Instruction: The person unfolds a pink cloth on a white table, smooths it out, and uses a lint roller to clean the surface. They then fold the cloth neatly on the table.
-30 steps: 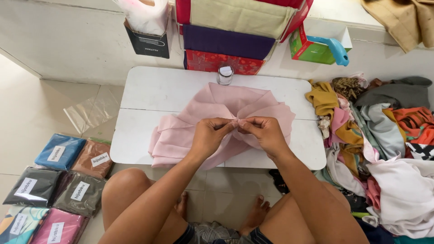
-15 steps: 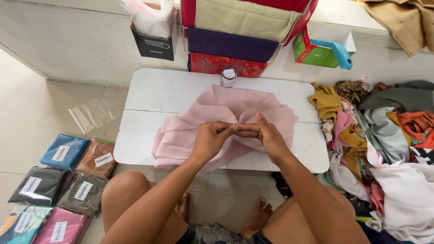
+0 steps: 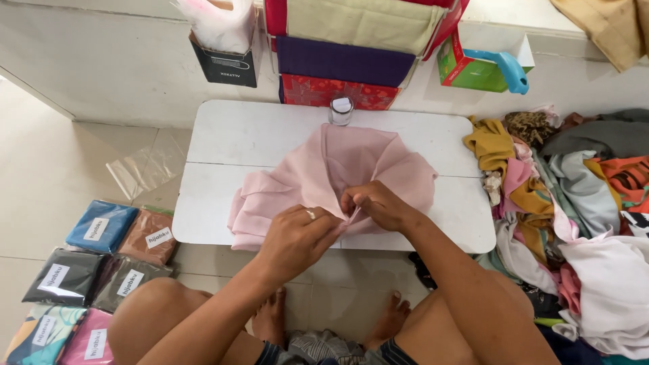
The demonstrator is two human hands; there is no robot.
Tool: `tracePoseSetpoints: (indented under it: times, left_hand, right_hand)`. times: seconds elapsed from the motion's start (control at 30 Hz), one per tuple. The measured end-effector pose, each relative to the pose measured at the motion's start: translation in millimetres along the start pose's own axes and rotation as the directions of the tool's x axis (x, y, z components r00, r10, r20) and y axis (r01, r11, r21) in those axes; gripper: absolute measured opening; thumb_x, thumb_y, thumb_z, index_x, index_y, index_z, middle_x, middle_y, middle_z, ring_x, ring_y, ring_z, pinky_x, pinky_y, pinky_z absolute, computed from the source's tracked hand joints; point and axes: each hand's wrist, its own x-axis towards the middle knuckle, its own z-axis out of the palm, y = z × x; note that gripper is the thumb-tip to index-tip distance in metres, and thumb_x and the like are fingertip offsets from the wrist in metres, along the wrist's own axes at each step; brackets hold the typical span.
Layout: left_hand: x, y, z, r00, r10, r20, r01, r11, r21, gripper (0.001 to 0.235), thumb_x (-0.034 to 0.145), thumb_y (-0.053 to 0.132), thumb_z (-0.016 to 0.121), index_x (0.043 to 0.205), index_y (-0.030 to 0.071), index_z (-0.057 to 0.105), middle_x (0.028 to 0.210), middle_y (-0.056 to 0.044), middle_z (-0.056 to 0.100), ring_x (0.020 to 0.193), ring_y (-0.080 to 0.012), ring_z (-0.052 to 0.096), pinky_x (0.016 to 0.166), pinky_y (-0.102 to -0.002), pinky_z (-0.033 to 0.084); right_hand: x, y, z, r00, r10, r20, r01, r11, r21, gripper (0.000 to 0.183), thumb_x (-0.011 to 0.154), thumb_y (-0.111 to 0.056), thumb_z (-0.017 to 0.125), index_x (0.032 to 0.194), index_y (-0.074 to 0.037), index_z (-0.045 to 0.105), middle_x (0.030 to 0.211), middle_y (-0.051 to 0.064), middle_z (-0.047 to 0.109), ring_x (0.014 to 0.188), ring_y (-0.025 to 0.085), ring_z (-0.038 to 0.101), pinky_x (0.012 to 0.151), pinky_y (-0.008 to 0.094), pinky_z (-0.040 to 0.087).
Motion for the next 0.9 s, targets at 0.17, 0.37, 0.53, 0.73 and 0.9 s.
tracePoseSetpoints:
  times: [0.17,0.37,0.53,0.73,0.9]
  left_hand:
    - [-3,-30,-62,0.973,-0.102,-0.205,0.118,0.991,0.069,0.006,0.088,0.015,0.080,0.091,0.015,0.074,0.078,-0.001,0.072,0.072,-0.0262,0.072,0.069,-0.037,0.056]
    - [-13,-51,-164,0.841,-0.118,-0.528,0.215,0.968,0.127,0.016,0.105,-0.005,0.080,0.097,0.006,0.072,0.093,-0.008,0.073,0.087,-0.0267,0.069,0.085,-0.038,0.052]
    - [-31,-61,-201,0.617,-0.091,-0.782,0.138,0.990,-0.007,0.024,0.117,-0.020,0.062,0.101,-0.003,0.056,0.101,-0.019,0.059,0.096,-0.0307,0.060,0.091,-0.041,0.048]
    - [-21,-80,-233,0.630,-0.061,-0.774,0.259,0.956,0.135,0.026,0.131,0.004,0.064,0.111,-0.012,0.060,0.101,-0.018,0.058,0.097,-0.0296,0.059,0.087,-0.040,0.048]
    - [15,-112,-256,0.703,-0.071,-0.708,0.326,0.917,0.231,0.012,0.125,-0.004,0.068,0.113,-0.008,0.067,0.106,-0.016,0.066,0.095,-0.0273,0.065,0.079,-0.037,0.053]
  right_hand:
    - [4,95,-8,0.998,0.059,-0.006,-0.060,0.998,-0.034,0.088,0.089,-0.087,0.025,0.093,-0.014,0.074,0.078,0.008,0.073,0.072,0.021,0.063,0.074,0.038,0.053]
    - [3,6,-39,0.992,0.124,-0.018,-0.125,0.967,-0.222,0.072,0.085,-0.084,0.044,0.062,-0.017,0.048,0.051,-0.004,0.042,0.053,0.012,0.040,0.055,0.029,0.033]
    - [-15,3,-68,0.976,0.197,-0.088,-0.216,0.884,-0.415,0.060,0.084,-0.072,0.054,0.064,-0.015,0.061,0.055,-0.005,0.051,0.055,0.011,0.043,0.057,0.030,0.032]
    - [-44,-33,-98,0.937,0.291,-0.194,-0.337,0.601,-0.725,0.063,0.078,-0.074,0.066,0.079,-0.011,0.070,0.075,0.007,0.072,0.078,0.030,0.063,0.077,0.042,0.046]
    - [-101,-96,-155,0.929,-0.267,-0.256,-0.073,0.546,-0.834,0.044,0.096,-0.048,0.062,0.086,-0.005,0.066,0.083,0.010,0.069,0.082,0.032,0.065,0.082,0.043,0.047]
